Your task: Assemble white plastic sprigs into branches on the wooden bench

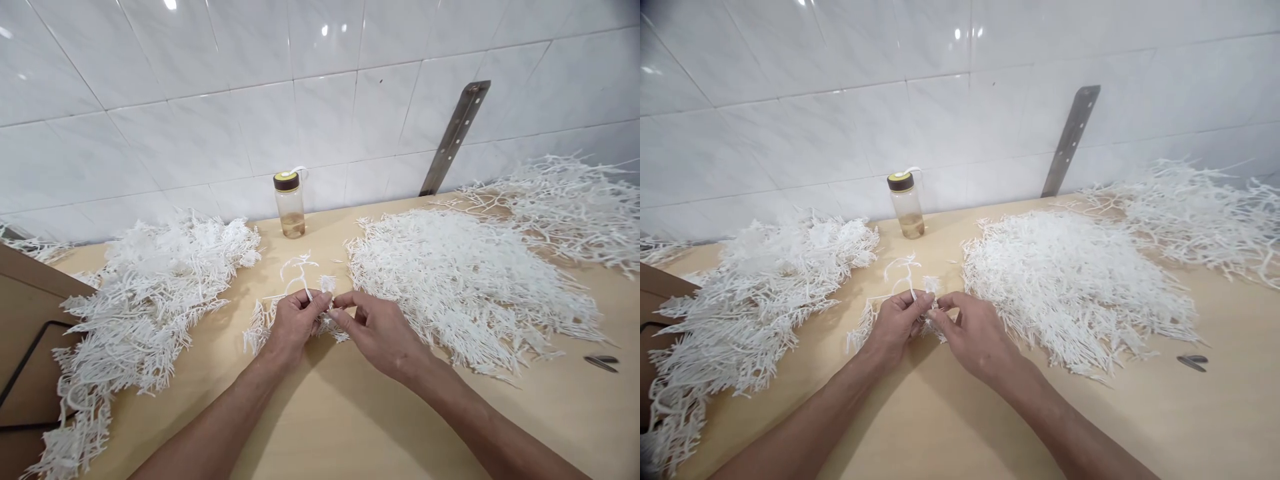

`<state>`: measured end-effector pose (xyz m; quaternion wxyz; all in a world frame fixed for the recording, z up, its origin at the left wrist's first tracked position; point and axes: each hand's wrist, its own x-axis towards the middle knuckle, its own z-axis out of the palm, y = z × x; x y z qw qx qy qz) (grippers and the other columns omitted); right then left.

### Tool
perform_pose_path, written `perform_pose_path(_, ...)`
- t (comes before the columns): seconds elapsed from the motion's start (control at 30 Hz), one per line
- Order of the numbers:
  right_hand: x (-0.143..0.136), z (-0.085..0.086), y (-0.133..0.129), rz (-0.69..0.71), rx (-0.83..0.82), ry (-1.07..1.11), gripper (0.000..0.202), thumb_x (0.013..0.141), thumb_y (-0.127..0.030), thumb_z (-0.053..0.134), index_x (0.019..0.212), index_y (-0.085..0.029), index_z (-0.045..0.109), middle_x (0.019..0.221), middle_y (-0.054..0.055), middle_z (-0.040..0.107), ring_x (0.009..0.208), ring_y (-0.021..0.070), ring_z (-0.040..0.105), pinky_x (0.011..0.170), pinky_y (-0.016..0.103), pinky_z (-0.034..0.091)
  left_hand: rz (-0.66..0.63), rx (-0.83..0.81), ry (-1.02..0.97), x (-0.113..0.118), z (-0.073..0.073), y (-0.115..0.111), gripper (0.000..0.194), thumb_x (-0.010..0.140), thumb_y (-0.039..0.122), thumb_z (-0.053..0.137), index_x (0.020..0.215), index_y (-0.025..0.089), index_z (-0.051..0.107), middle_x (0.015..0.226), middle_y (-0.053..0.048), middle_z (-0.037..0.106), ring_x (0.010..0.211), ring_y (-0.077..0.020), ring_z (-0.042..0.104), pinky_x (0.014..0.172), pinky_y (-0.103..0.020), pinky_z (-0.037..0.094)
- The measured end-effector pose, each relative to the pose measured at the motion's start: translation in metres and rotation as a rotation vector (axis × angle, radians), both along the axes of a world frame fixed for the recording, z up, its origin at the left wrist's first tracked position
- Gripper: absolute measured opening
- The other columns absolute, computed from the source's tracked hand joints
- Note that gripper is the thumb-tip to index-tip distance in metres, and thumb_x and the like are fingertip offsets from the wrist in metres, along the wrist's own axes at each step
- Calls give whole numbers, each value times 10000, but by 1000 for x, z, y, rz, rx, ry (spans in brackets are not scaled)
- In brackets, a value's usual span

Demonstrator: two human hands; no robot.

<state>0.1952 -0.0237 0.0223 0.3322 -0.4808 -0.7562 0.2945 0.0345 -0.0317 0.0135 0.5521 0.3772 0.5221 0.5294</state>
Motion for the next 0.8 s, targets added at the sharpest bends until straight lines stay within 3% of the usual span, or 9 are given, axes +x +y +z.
perform_pose_path(0.17,-3,-1,3,-3,1,7,199,888,-306,580,771,-228,720,530,-40,576,445,119,478,436,240,333,15,9,-5,1,2,0,443,621,525,831,664,139,618,532,59,464,415,-34,310,420,-206,222)
perform_pose_path(0.27,-2,-1,4,9,142,20,164,901,-236,569,793,-214,691,643,-19,629,514,117,512,493,242,375,27,8,16,2,2,0,438,639,534,814,671,143,619,530,60,468,408,-34,294,420,-210,215)
perform_pose_path(0.43,-9,-7,-4,156,480,-65,250,947,-103,417,796,-177,602,756,36,604,632,134,530,569,253,419,51,0,52,3,1,2,466,646,551,800,595,161,551,464,72,390,426,-51,299,430,-209,221)
perform_pose_path(0.6,-21,-10,-24,384,540,-118,251,938,-77,402,776,-183,562,740,31,580,648,148,513,574,269,432,49,-83,45,-2,1,7,472,625,574,799,612,179,542,410,98,320,378,-51,241,407,-214,183)
perform_pose_path(0.7,-18,-3,-21,262,477,-14,203,955,-125,440,828,-186,587,784,35,605,666,141,550,609,268,465,-2,-11,69,-3,2,7,451,657,558,789,646,159,578,511,59,443,442,-60,335,447,-214,249)
perform_pose_path(0.8,1,11,-1,48,488,82,138,946,-174,521,851,-194,619,778,17,628,574,107,524,549,242,445,-15,-8,80,-4,2,6,430,686,542,778,669,155,590,539,60,440,436,-48,302,443,-214,213)
